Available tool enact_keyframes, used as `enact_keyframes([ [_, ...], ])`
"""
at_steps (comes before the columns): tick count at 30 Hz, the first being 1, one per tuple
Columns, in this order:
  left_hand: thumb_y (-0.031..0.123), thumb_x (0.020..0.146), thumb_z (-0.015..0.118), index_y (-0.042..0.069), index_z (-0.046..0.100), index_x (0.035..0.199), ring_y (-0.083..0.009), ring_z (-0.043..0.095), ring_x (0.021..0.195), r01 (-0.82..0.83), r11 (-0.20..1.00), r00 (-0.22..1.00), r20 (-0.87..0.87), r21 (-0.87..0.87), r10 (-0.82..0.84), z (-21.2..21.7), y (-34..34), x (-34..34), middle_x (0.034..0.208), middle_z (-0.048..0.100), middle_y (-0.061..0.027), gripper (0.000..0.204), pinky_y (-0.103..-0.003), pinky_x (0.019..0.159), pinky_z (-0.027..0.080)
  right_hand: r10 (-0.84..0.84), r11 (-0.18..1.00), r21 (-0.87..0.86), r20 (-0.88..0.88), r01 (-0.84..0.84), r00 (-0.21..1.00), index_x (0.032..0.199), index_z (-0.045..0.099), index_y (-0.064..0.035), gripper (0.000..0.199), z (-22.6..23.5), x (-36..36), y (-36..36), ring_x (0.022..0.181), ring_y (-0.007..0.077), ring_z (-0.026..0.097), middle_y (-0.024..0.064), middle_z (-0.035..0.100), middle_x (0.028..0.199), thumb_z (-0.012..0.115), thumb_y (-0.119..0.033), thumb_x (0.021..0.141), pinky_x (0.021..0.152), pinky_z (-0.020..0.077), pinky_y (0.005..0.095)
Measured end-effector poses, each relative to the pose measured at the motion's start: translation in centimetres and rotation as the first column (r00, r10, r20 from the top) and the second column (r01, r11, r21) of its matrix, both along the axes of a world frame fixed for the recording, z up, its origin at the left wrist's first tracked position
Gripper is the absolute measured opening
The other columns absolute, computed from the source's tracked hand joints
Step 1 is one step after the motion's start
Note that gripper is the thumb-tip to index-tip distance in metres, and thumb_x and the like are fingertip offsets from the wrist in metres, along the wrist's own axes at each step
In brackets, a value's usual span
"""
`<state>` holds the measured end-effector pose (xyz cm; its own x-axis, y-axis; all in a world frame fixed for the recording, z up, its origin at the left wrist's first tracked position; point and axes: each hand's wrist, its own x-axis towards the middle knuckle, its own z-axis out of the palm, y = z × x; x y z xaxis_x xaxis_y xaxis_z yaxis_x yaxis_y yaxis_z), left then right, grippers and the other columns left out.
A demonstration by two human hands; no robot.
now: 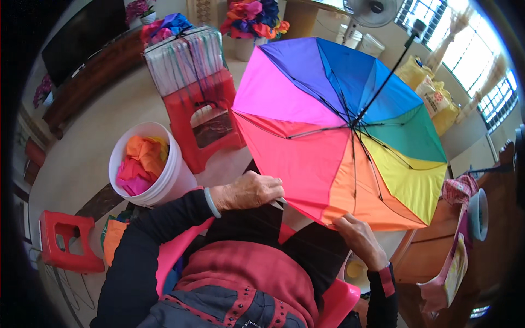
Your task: Repairing a rainbow-colored umbrella by sewing the fabric back onto the metal ribs using a needle and thread.
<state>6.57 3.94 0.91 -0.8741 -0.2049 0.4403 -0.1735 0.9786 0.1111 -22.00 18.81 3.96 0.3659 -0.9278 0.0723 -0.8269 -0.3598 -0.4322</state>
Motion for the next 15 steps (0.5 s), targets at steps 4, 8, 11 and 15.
enact_keyframes([
  [4,0.017,0.078,0.052,0.008,0.05,0.082,-0.0188,0.057,0.069,0.032,0.998,0.999,0.012,0.052,-0.033,0.1,0.4,-0.3,0.078,0.052,-0.0031,0.01,-0.029,0.052,0.047,-0.067,0.997,0.042,-0.079,0.07,0.995,0.087,0.056,-0.0054,0.01,0.4,-0.2,0.3,0.071,0.0337,0.055,0.0149,0.054,0.079,0.054,-0.004,0.078,0.059,0.0456,0.038],
  [8,0.018,0.078,0.053,0.008,0.05,0.082,-0.0197,0.057,0.068,-0.042,0.998,0.999,0.027,0.046,0.04,0.9,0.3,-0.1,0.079,0.052,-0.004,0.011,-0.03,0.053,0.047,-0.088,0.995,0.047,-0.075,0.091,0.993,0.086,0.056,-0.0066,0.009,1.1,-0.8,1.1,0.071,0.0324,0.056,0.0134,0.055,0.075,0.052,-0.005,0.078,0.059,0.0454,0.0386],
  [11,0.017,0.077,0.054,0.009,0.052,0.082,-0.0233,0.057,0.066,-0.322,0.947,0.947,0.012,0.017,0.322,2.8,-2.2,1.2,0.076,0.052,-0.0068,0.01,-0.033,0.053,0.047,-0.042,0.998,0.053,-0.067,0.045,0.997,0.083,0.055,-0.0083,0.007,2.0,-1.7,1.8,0.07,0.0319,0.056,0.0124,0.054,0.071,0.051,-0.007,0.077,0.059,0.0451,0.0406],
  [15,0.013,0.076,0.055,0.006,0.057,0.075,-0.0274,0.06,0.06,-0.446,0.89,0.879,0.141,-0.091,0.455,3.5,-6.5,0.8,0.069,0.058,-0.0112,0.007,-0.037,0.05,0.048,-0.31,0.927,0.136,-0.247,0.349,0.918,0.084,0.06,-0.0074,0.009,3.5,-3.1,2.4,0.072,0.0297,0.058,0.0124,0.059,0.076,0.057,-0.012,0.077,0.06,0.0458,0.0383],
])
